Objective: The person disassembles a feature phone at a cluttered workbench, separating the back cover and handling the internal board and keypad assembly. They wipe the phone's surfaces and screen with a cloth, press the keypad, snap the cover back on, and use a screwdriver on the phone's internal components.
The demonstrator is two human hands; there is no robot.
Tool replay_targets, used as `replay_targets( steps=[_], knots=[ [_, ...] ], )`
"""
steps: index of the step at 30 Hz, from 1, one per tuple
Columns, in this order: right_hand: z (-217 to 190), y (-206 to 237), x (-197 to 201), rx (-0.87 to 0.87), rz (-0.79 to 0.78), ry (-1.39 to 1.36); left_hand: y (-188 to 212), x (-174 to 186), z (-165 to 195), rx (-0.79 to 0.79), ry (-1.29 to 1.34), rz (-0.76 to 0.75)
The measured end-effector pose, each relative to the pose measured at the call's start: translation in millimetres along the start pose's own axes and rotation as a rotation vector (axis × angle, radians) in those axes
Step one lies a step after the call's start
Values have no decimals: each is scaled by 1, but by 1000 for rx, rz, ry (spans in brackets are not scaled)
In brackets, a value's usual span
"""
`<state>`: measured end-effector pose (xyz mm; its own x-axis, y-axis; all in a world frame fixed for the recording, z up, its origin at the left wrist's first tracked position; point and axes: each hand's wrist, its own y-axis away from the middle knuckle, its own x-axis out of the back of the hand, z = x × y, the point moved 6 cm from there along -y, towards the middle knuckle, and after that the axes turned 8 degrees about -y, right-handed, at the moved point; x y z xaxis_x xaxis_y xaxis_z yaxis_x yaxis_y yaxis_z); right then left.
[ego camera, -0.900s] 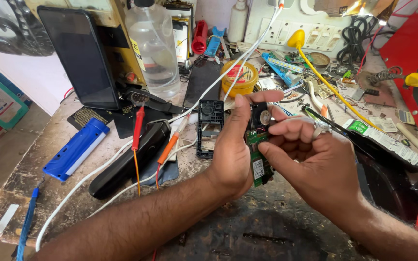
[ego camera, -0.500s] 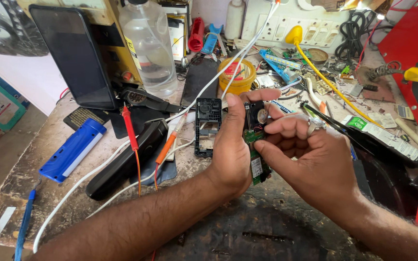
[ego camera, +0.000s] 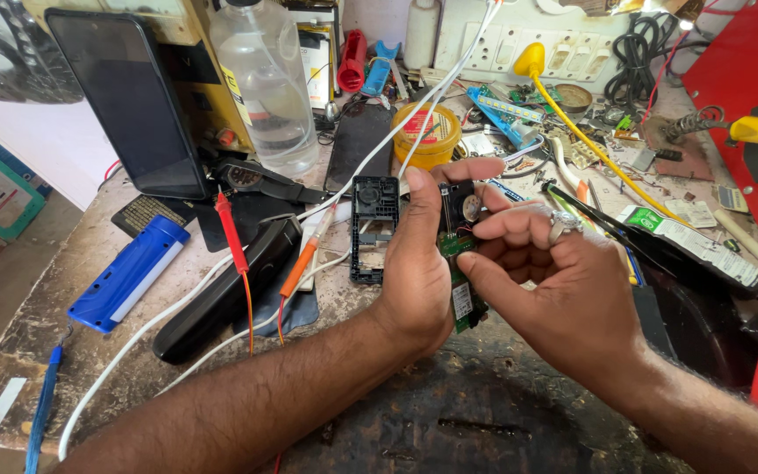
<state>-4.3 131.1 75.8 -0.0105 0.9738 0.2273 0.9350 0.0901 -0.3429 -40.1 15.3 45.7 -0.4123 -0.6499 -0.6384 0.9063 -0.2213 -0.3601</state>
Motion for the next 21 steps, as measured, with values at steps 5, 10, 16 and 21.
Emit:
replay_targets(
  steps=[5, 10, 16, 21],
  knots=[
    [-6, 1, -2, 6, 19, 25, 1, -3, 2, -7, -8, 3],
    [-9, 1, -3, 11, 26, 66, 3, -3, 5, -19, -50, 10],
    [-11, 4, -4, 58, 28, -3, 5, -5, 3, 3, -19, 13],
    [-7, 1, -1, -21, 54, 42, 4, -2, 2, 2, -36, 18]
  ],
)
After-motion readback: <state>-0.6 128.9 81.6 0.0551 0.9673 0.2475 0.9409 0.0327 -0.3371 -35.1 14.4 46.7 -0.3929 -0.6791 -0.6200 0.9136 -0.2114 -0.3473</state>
